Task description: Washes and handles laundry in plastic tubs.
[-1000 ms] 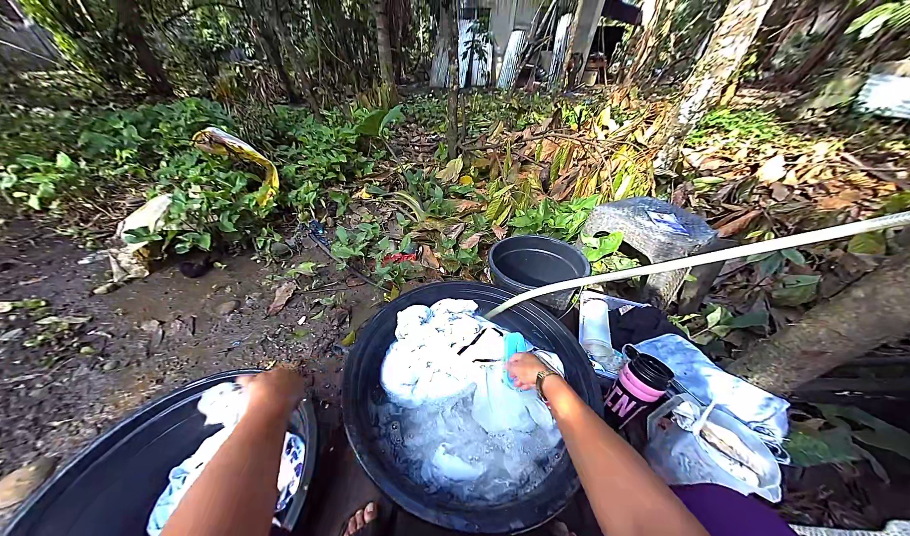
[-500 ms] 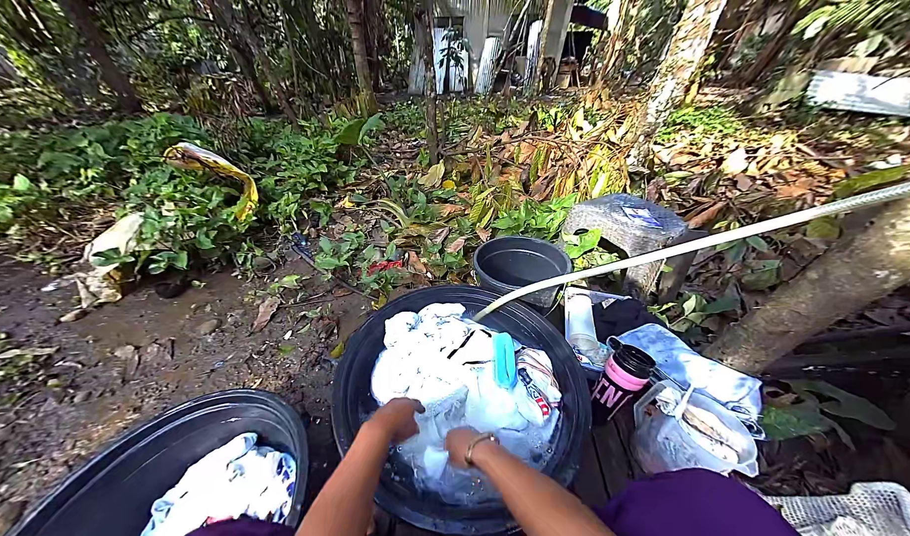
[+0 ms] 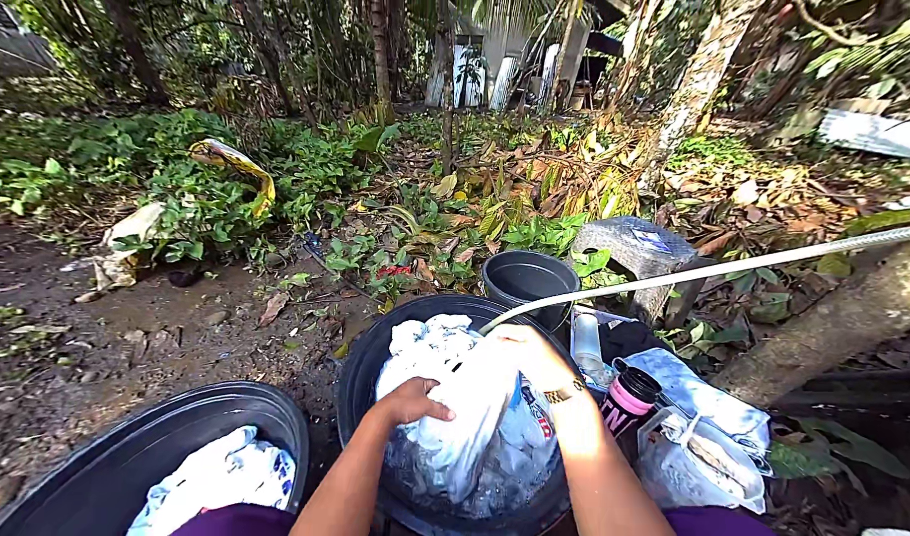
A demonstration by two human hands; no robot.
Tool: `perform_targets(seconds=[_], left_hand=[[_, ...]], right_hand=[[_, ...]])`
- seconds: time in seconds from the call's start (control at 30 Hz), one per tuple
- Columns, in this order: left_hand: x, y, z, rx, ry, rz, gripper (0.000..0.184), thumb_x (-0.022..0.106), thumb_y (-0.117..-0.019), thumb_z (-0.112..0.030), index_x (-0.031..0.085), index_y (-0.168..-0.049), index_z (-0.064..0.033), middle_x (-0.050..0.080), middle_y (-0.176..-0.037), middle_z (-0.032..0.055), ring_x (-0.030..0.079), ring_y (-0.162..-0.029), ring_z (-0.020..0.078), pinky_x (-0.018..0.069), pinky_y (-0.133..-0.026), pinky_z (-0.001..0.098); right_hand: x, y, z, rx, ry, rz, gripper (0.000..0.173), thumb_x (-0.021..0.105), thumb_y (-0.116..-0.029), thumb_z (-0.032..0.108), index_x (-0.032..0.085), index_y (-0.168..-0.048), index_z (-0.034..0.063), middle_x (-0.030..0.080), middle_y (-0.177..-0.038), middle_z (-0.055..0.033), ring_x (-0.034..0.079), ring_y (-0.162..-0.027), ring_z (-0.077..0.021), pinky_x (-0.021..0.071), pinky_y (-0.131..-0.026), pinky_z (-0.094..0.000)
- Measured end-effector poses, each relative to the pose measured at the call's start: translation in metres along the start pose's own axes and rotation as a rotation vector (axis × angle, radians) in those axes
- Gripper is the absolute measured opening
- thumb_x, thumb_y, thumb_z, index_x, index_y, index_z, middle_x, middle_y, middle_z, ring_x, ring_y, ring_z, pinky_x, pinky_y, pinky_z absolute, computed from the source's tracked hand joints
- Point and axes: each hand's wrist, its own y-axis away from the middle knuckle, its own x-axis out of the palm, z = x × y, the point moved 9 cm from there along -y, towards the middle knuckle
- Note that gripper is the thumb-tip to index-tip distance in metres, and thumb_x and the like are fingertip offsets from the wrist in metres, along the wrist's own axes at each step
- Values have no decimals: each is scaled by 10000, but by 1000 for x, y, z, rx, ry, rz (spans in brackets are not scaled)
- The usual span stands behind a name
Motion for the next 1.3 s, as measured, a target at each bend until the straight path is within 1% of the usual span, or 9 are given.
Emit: perform_targets(seconds=[0.17, 0.27, 0.37, 0.53, 0.7, 1.0, 1.13, 1.23, 1.3], left_hand=[[-38, 5, -15, 40, -153, -173, 381, 841, -864, -294, 619, -865, 16, 572, -746, 55, 533, -698, 148, 473, -719, 392], [-50, -2, 6, -49, -248, -355, 437, 806, -906, -283, 660, -1089, 86, 653, -941, 220, 622, -907, 338, 491, -895, 541], [-53, -11, 52, -246, -242, -404, 390, 642, -1017, -228, 624, -1320, 16, 667, -1224, 255, 631, -1185, 393, 460, -1060, 560], [-27, -22, 130, -546, 25, -412, 326, 536, -1049, -185, 638, -1255, 47, 672, -1225, 238, 679, -1093, 331, 525, -974, 496], [4, -38, 157, -556, 122, -499, 412, 555, -1064, -331, 665, -1237, 27, 692, -1201, 233, 671, -1136, 347, 510, -1007, 518], [11, -35, 124, -586, -316, -413, 436, 553, -1047, -407, 668, -1248, -38, 670, -1297, 197, 626, -1257, 342, 502, -1023, 558], [0, -36, 124, -450, -111, -464, 338, 589, -1048, -279, 660, -1178, 25, 671, -1203, 255, 633, -1183, 389, 472, -1021, 577], [0, -32, 144, -374, 274, -606, 216, 617, -1033, -159, 594, -1034, 56, 617, -1005, 237, 600, -936, 328, 486, -857, 497], [9, -29, 154, -429, 543, -624, 201, 559, -1057, -109, 540, -1152, 67, 584, -1021, 216, 574, -866, 264, 507, -796, 422]], right_hand=[[-34, -16, -37, 55, 224, -119, 227, 549, -1025, 68, 666, -872, -53, 599, -792, -57, 533, -741, -79, 467, -733, -286], [-24, -20, -73, 242, 358, -104, 222, 555, -1033, 75, 667, -1171, -57, 683, -1074, -218, 652, -986, -275, 513, -923, -446], [-7, -19, -124, 454, 466, -37, 444, 594, -1028, 149, 531, -1445, 10, 549, -1416, -257, 552, -1314, -374, 437, -1122, -503], [73, 9, -209, 737, 165, 198, 327, 503, -1089, 182, 603, -1322, -26, 670, -1183, -205, 684, -965, -265, 552, -883, -414], [117, 32, -277, 811, 325, 329, 393, 520, -1073, 269, 628, -1320, -18, 671, -1253, -226, 666, -1127, -328, 505, -1010, -490], [129, 30, -257, 753, 354, 331, 354, 515, -1069, 229, 663, -1300, 5, 681, -1259, -222, 677, -1145, -331, 507, -1034, -498], [79, 16, -230, 666, 424, -46, 362, 561, -1038, 182, 636, -1339, -6, 602, -1367, -267, 586, -1296, -378, 463, -1110, -508], [26, 15, -226, 653, 435, -373, 472, 668, -971, 132, 567, -1405, -23, 429, -1501, -327, 452, -1402, -449, 412, -1158, -502], [7, 15, -235, 670, 443, -445, 516, 718, -946, 138, 559, -1407, -30, 424, -1504, -329, 433, -1412, -455, 395, -1168, -501]])
